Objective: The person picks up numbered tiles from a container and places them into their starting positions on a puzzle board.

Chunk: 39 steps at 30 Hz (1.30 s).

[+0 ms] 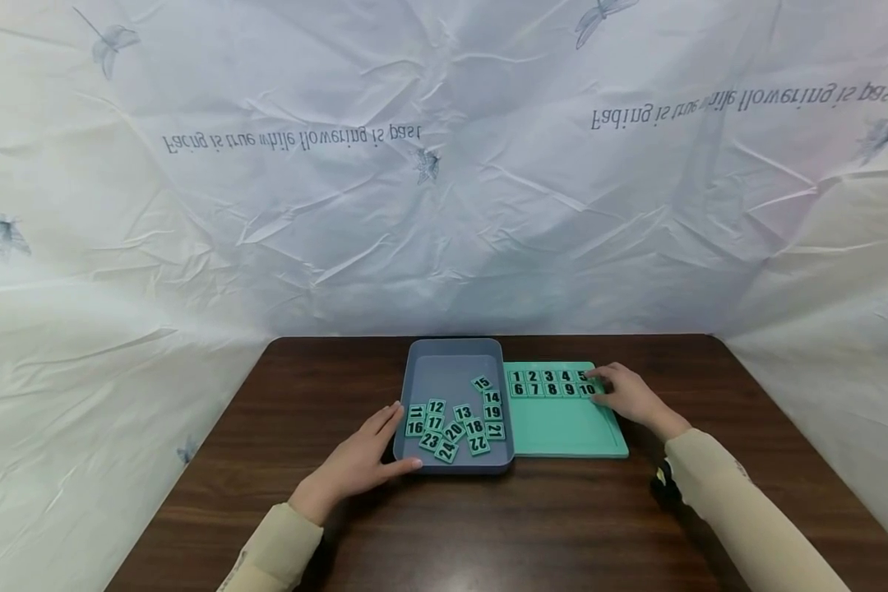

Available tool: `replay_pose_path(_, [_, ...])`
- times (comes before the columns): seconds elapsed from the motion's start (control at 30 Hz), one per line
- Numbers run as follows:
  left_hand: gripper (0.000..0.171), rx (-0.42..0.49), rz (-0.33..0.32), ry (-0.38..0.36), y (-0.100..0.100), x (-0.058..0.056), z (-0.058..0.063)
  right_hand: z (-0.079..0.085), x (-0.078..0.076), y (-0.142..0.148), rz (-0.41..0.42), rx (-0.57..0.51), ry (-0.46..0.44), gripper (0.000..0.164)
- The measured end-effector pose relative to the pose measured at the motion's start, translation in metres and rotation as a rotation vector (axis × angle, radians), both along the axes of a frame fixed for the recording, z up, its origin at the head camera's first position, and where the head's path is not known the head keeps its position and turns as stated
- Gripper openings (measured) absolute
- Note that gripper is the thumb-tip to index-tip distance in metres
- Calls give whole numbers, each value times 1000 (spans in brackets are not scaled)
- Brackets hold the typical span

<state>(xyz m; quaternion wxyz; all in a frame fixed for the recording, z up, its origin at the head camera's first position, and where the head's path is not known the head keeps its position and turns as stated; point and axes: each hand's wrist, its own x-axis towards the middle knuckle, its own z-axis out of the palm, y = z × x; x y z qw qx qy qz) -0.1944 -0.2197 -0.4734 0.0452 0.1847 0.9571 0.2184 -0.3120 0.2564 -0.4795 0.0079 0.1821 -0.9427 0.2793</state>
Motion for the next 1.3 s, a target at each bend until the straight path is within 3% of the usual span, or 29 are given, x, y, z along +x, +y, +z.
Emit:
replay_pose_path(0.47, [103, -5, 1, -19, -3, -3, -4, -2, -2, 2, -25, -8, -109, 53])
replay_pose_path(0.87, [104, -32, -14, -12, -2, -17, -1, 5, -6, 7, -65, 0, -210, 63])
replay_pose_path(1.3, [104, -37, -31, 10, -3, -19, -4, 18, -15, 9, -54, -10, -150, 59])
